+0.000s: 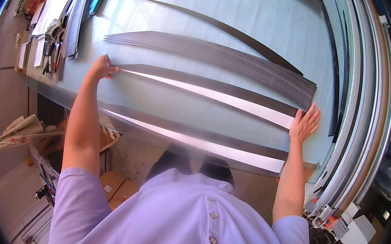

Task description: The person aligns and organizes long, curved metal strips on a large table by hand, eventually stacking them together.

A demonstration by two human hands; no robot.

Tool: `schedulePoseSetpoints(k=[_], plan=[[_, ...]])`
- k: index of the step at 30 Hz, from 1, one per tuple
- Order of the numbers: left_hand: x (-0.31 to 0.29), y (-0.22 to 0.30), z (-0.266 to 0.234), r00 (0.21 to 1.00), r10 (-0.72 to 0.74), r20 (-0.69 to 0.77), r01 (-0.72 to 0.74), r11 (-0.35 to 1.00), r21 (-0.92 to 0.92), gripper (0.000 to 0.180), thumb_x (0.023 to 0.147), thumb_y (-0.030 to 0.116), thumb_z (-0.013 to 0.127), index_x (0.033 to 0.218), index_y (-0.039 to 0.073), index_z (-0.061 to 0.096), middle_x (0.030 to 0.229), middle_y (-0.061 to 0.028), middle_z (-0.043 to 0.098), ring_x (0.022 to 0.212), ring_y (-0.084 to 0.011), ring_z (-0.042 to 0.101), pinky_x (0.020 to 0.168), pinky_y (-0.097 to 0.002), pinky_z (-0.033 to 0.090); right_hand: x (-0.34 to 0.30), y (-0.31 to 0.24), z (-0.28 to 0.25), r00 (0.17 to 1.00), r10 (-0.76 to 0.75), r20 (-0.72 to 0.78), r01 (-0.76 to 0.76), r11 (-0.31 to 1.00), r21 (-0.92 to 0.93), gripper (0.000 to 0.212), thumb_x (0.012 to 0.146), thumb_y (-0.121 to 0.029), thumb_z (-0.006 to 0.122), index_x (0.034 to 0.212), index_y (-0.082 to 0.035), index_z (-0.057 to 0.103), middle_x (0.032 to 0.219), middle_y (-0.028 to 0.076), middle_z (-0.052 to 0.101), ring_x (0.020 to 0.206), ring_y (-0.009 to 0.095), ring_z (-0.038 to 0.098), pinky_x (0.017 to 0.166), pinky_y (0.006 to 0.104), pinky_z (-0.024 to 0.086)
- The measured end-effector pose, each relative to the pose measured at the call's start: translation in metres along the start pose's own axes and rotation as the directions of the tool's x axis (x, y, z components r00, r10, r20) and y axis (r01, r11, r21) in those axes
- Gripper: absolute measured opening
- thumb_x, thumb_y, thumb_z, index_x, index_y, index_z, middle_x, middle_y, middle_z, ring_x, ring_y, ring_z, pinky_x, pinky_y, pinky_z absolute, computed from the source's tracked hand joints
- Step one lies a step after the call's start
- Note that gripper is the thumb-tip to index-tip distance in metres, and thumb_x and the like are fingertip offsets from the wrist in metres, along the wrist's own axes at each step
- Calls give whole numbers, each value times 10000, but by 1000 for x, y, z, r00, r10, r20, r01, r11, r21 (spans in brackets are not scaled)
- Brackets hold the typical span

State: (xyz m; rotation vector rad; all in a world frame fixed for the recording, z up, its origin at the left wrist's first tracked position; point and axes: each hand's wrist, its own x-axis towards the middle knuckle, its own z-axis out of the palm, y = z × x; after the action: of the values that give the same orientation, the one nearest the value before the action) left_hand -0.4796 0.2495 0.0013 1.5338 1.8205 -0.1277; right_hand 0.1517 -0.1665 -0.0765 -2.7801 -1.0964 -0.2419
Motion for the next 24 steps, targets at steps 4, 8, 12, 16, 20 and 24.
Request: schedulePoseSetpoints(k=[4,8,12,16,20,24], plan=[[-3,-47,16,874,219,-435,-227,973,34,304,813,125,804,933,-4,556,793,-150,643,645,-268,666,593,-391,532,9,28,-1,975,105,-196,-22,922,387,758,983,-522,533,1581,-135,272,1615,158,288,1489,366,256,1195,529,182],[-70,23,90,650,567,-506,-534,815,228,320,765,102,820,1021,30,641,1005,-136,679,945,-327,642,830,-410,497,3,-28,-62,924,-354,-145,370,728,577,748,748,-285,854,1369,-40,516,1455,145,496,1358,355,447,1127,466,333],[-143,126,167,537,842,-52,-781,519,348,912,612,198,905,1430,133,508,1499,-90,469,1418,-329,369,1151,-466,311,-8,-106,-96,686,-717,126,617,664,422,755,663,-248,884,1339,-138,565,1437,110,497,1372,328,422,1128,451,323],[-155,163,186,554,833,-7,-774,518,363,831,629,225,903,1373,142,543,1356,-81,543,1308,-309,450,1137,-463,300,1,-111,-87,650,-718,248,540,667,513,695,663,-181,857,1303,-134,588,1361,107,526,1317,316,450,1107,445,332],[-152,161,181,502,865,-2,-786,457,418,696,673,233,886,1284,126,570,1266,-84,577,1251,-292,486,1142,-480,278,-3,-110,-96,675,-714,187,526,643,557,639,658,-166,839,1255,-139,611,1318,106,538,1278,311,471,1087,448,340],[-187,146,161,475,879,28,-812,427,397,704,645,232,886,1264,112,573,1239,-80,592,1242,-289,499,1151,-501,263,-34,-103,-131,707,-692,147,520,649,555,588,662,-224,822,1211,-141,631,1322,105,539,1283,313,472,1087,482,331]])
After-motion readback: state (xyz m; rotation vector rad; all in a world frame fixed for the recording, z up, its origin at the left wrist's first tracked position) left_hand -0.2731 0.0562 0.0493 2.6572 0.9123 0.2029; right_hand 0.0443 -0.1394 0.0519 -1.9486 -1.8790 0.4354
